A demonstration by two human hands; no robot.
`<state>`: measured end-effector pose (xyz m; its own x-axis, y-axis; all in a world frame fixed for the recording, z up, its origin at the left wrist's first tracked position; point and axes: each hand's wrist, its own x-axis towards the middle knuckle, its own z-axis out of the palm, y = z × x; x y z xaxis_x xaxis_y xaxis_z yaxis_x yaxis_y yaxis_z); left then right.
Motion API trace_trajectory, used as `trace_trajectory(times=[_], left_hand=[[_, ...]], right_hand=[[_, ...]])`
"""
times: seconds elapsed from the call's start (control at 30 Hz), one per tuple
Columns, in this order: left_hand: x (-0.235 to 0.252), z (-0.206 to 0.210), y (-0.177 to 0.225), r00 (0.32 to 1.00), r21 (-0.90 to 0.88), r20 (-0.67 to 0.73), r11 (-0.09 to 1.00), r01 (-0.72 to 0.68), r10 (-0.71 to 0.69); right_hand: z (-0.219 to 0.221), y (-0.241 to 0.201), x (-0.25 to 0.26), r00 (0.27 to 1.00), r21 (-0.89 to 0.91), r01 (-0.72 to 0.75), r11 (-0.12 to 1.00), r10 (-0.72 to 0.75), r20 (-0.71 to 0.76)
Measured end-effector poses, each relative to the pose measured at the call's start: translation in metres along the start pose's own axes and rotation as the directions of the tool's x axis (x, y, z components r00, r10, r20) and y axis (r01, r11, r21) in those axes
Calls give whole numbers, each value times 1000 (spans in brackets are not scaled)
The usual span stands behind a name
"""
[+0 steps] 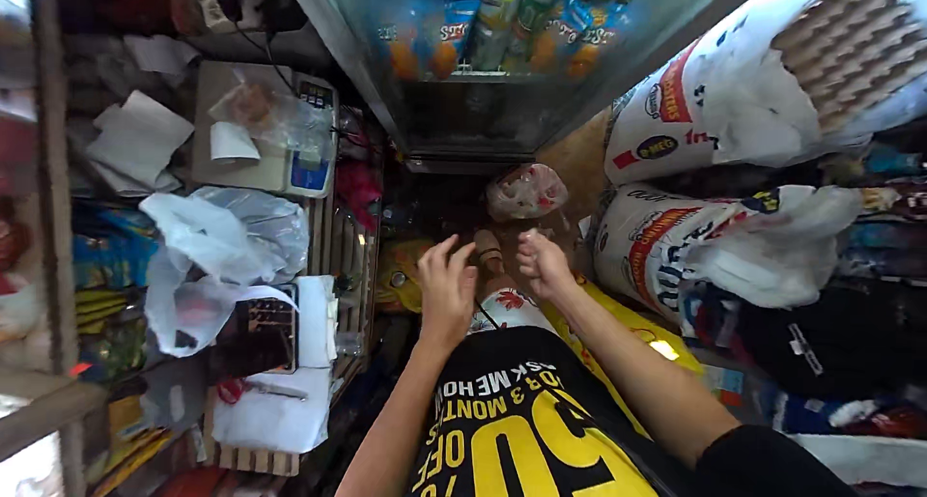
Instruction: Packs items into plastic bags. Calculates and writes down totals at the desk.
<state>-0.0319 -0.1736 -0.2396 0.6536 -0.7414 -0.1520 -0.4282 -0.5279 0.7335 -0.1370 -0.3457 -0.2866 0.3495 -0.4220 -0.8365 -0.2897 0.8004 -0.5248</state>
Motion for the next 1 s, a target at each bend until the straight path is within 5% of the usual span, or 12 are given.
trace_trajectory(times=[0.13,0.27,0.4,0.57,0.73,1.0], left_hand=[[17,-2,-28,969,-7,-123,977,214,-213],[15,6,-48,922,14,-196,939,343,-334],[-2,23,-57,858,-10,-206,878,479,-471],[-19,38,-58,829,-6,-201,847,532,-522],[-26,37,-56,821,7,-206,838,545,-532],[-62,24,-42,863,-21,-190,881,472,-467]], right_hand=[[-53,-25,113,955,154,-76,985,116,-271],[-85,-34,196,880,103,-105,989,141,-455],[-89,-45,247,886,173,-251,952,298,-354],[-92,-45,293,907,39,-299,953,297,-300],[-110,-52,300,910,-7,-325,946,311,-275],[-194,1,197,827,-225,-324,919,159,-540]])
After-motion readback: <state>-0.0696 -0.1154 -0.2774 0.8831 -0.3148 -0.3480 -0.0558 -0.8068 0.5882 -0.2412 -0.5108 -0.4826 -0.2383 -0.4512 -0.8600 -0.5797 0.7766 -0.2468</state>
